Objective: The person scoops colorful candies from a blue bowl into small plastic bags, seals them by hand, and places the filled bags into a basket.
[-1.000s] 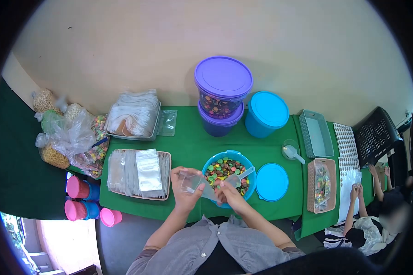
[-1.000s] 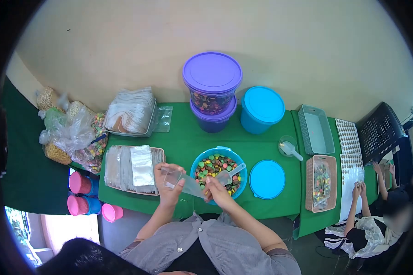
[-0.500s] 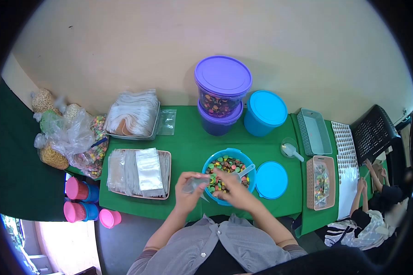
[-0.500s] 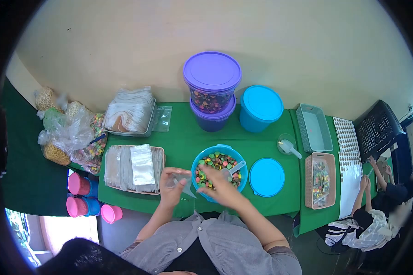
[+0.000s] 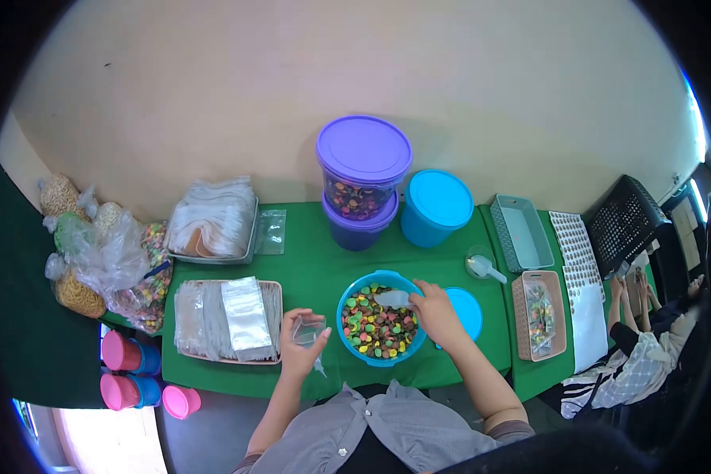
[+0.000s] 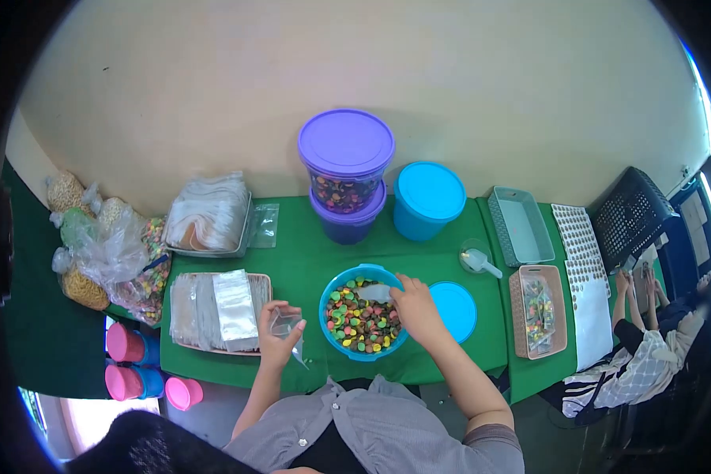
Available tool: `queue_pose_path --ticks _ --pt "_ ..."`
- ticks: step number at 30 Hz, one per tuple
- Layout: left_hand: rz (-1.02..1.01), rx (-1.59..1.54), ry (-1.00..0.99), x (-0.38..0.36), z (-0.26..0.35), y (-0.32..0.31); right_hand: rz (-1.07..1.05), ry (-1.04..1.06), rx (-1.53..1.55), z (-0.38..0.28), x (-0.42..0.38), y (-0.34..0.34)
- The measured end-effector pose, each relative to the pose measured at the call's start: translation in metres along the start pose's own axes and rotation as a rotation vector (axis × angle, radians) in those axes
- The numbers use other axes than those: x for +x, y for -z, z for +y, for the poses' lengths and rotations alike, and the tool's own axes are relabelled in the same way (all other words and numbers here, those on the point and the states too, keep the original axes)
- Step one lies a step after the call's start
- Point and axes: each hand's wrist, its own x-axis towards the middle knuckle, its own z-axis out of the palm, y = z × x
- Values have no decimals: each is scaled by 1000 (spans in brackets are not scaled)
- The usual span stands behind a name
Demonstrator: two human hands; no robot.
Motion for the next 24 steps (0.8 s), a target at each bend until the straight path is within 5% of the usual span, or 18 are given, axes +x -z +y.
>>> queue_pose_path --ticks 5,7,10,16,18,22,24 --pt "-89 -63 144 -1 -19 -17 52 107 -34 -6 33 -19" --pt "-128 -29 125 -1 -26 -25 -209 189 -69 -11 45 -40" --pt "-183 10 137 -8 -21 -30 -189 247 -131 -9 57 -58" --pt "-205 -59 162 -14 -7 -21 -231 159 -35 6 64 -51" --pt "-167 1 151 -14 -12 -13 -470 -49 86 10 61 -43" --pt "-90 -3 141 -12 -15 -1 -521 -3 10 24 44 -41" --pt "-72 20 132 -9 -18 1 -561 -38 225 28 38 -37"
